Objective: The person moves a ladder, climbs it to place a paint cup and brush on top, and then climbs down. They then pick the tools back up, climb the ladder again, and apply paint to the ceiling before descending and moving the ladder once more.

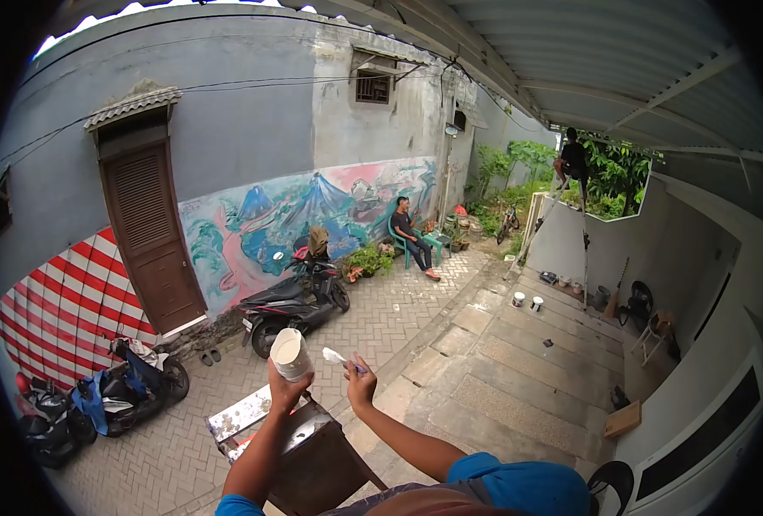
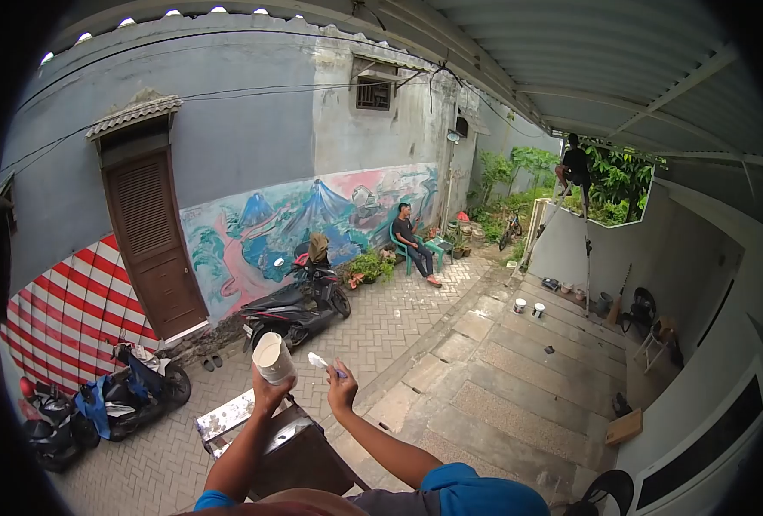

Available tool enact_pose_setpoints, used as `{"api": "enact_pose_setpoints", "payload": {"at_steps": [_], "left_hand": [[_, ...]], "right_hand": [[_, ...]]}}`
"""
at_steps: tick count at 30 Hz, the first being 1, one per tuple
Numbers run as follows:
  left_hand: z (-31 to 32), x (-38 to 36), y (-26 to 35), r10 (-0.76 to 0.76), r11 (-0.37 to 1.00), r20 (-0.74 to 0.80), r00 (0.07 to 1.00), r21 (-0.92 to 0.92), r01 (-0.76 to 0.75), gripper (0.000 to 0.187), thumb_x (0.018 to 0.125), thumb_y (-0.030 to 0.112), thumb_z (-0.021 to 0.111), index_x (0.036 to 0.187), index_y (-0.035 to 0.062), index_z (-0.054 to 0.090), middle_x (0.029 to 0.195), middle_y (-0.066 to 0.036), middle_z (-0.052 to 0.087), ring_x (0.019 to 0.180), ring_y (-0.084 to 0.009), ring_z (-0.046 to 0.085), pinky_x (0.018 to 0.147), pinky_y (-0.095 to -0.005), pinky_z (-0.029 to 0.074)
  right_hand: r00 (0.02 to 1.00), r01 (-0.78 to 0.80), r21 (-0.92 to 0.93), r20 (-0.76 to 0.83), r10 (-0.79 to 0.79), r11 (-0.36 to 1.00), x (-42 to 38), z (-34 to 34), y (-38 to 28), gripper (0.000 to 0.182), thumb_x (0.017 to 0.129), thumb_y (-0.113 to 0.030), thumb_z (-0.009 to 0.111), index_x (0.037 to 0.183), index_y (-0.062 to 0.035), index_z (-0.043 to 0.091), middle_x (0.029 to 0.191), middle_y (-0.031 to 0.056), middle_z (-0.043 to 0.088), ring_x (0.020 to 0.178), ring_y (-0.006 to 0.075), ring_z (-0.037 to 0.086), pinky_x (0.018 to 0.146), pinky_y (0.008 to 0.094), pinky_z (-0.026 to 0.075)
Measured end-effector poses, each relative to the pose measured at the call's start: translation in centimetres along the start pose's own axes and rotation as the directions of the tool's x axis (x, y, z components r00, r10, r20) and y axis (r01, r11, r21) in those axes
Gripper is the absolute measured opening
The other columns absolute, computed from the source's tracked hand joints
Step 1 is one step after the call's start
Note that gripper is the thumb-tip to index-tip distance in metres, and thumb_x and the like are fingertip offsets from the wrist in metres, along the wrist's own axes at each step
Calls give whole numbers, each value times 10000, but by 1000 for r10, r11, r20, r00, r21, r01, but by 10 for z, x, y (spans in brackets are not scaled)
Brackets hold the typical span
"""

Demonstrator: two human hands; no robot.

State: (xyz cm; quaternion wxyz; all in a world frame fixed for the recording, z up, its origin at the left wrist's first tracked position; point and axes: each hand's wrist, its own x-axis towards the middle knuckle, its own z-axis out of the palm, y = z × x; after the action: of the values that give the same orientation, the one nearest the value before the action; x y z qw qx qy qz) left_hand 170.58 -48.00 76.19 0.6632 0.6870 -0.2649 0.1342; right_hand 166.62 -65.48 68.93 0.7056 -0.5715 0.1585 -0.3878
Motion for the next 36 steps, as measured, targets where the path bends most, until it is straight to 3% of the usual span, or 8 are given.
{"api": "enact_pose_setpoints", "payload": {"at_steps": [3, 11, 14, 17, 23, 30, 33, 36], "left_hand": [[0, 0, 4, 4, 1000, 8, 1000, -8, -4, 842, 650, 193, 865, 1320, 20, 386, 1217, -141, 566, 1084, -237, 589, 931, -382, 483], [0, 1, 7, 47, 998, -37, 998, 36, -45, 813, 654, 177, 864, 1306, 7, 408, 1181, -149, 600, 1054, -235, 615, 902, -376, 502], [-1, 0, 5, 7, 996, -25, 1000, 92, -4, 799, 654, 189, 866, 1296, 24, 419, 1181, -163, 616, 1069, -261, 622, 907, -388, 501], [0, 2, 4, 15, 997, -28, 999, 75, -12, 794, 655, 181, 865, 1289, 22, 416, 1187, -171, 619, 1076, -260, 627, 910, -383, 506], [-4, -1, -14, 15, 997, -52, 999, 76, -11, 846, 645, 195, 879, 1320, 24, 397, 1201, -175, 619, 1113, -269, 623, 937, -394, 497], [-6, -1, 0, -45, 993, -54, 998, 105, 50, 868, 646, 207, 891, 1334, 22, 396, 1205, -176, 597, 1132, -290, 606, 955, -392, 488], [-7, -1, -9, 10, 991, -59, 998, 135, -2, 874, 634, 209, 893, 1344, 16, 423, 1249, -194, 549, 1192, -323, 552, 1021, -404, 434], [-7, 0, -13, 101, 974, -45, 994, 210, -90, 889, 619, 251, 909, 1319, 15, 415, 1204, -171, 570, 1144, -300, 582, 969, -400, 472]], "right_hand": [[1000, -5, -32, 23, 6, 999, -17, 11, 23, 341, 976, -185, 634, 1280, -33, 606, 1032, 116, 696, 940, 183, 708, 703, 302, 606], [996, -69, -25, 52, 70, 997, -49, 25, 16, 332, 997, -166, 597, 1314, -68, 592, 1084, 71, 608, 899, 203, 725, 648, 277, 579], [993, -16, -44, 119, 22, 999, -63, 20, -5, 334, 1001, -161, 587, 1308, -29, 590, 1082, 80, 591, 868, 225, 733, 644, 286, 582], [989, -133, 22, 64, 131, 991, -69, 19, -13, 351, 1016, -184, 560, 1308, 10, 565, 1120, 111, 602, 851, 238, 735, 637, 290, 587], [998, -34, 14, 53, 33, 999, -78, 25, -15, 322, 1013, -181, 555, 1274, 6, 576, 1089, 151, 639, 633, 217, 703, 549, 287, 574], [994, -96, 5, 61, 95, 995, -78, 24, -18, 341, 1014, -183, 549, 1290, 16, 560, 1177, 168, 616, 680, 263, 715, 578, 308, 589], [999, -21, -17, 32, 21, 1000, -75, 26, -6, 323, 1012, -162, 543, 1277, 22, 559, 1131, 183, 624, 682, 272, 710, 573, 310, 592], [997, -69, -5, 42, 69, 998, -74, 24, -5, 329, 1007, -154, 548, 1278, 33, 545, 1127, 191, 624, 684, 276, 706, 583, 319, 604]]}}
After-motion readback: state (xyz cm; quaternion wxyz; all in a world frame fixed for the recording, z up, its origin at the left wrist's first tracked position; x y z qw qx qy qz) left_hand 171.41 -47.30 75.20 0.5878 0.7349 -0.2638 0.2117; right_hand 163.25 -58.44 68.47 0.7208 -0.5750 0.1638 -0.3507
